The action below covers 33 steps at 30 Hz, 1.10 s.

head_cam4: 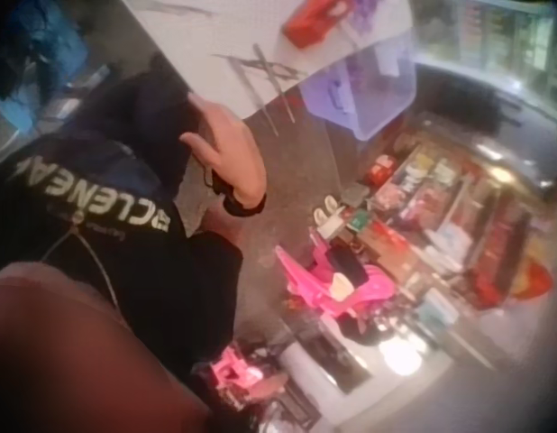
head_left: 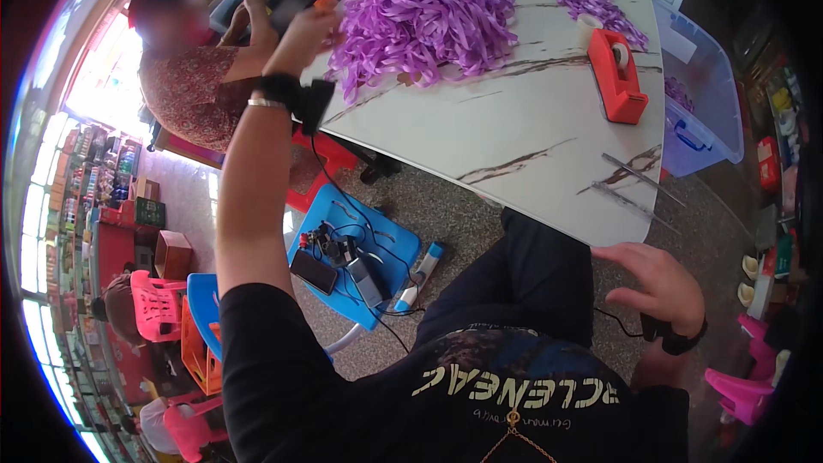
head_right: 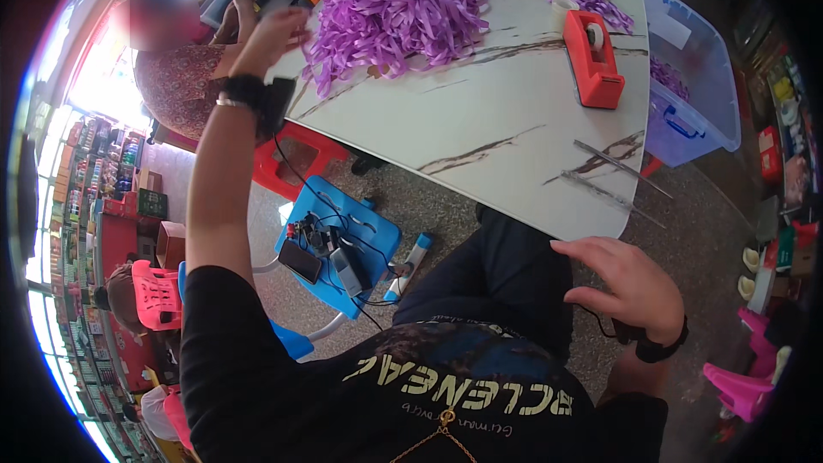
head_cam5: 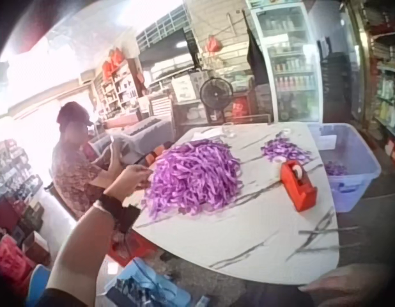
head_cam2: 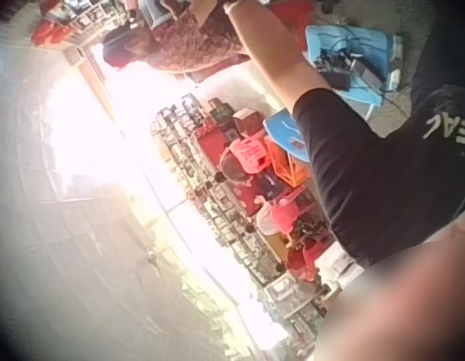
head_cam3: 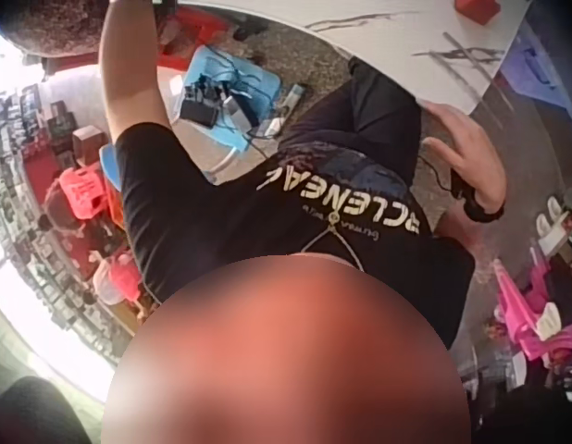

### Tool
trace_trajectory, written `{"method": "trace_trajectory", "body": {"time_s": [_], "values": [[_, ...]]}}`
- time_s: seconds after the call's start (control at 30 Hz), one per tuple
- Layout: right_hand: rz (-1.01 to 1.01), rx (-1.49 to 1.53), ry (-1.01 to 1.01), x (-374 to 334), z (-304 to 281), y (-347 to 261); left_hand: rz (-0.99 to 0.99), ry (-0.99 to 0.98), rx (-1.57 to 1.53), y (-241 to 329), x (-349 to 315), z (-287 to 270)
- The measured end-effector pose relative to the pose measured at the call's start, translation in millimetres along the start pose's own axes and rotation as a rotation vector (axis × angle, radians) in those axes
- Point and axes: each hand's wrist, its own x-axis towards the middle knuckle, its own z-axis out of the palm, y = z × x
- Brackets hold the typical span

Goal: Wrapping purple ribbons around thin sticks to create decorations.

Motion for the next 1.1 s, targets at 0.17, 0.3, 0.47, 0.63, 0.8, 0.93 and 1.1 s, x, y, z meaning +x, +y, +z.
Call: {"method": "trace_trajectory", "body": {"time_s": [0.17, 0.3, 0.47, 0.63, 0.8, 0.93, 1.1], "values": [[-0.031, 0.011, 0.048, -1.9, 7.2, 6.4, 0.400, 0.000, -0.172, 79.9, 30.5, 13.3], [-0.002, 0.026, 0.056, -7.8, 11.1, 11.6, 0.355, -0.144, -0.292, 116.2, 29.7, 18.8], [0.065, 0.087, 0.245, -15.3, 10.2, 17.6, 0.238, -0.555, -0.206, 162.0, -37.7, 112.6], [-0.140, 0.278, 0.867, 8.2, 5.0, 5.0, 0.334, -0.978, -0.054, 141.0, -121.9, 195.5], [-0.289, 0.414, 1.010, 10.1, -0.9, -13.6, 0.026, -1.259, -0.394, 113.4, -166.7, 262.8], [-0.105, 0.394, 0.963, -9.2, 4.0, -8.9, -0.083, -1.268, -0.612, 91.0, -183.6, 298.9], [0.115, 0.312, 1.000, -35.1, 23.7, 14.7, -0.235, -1.271, -0.674, 68.9, -198.0, 335.1]]}}
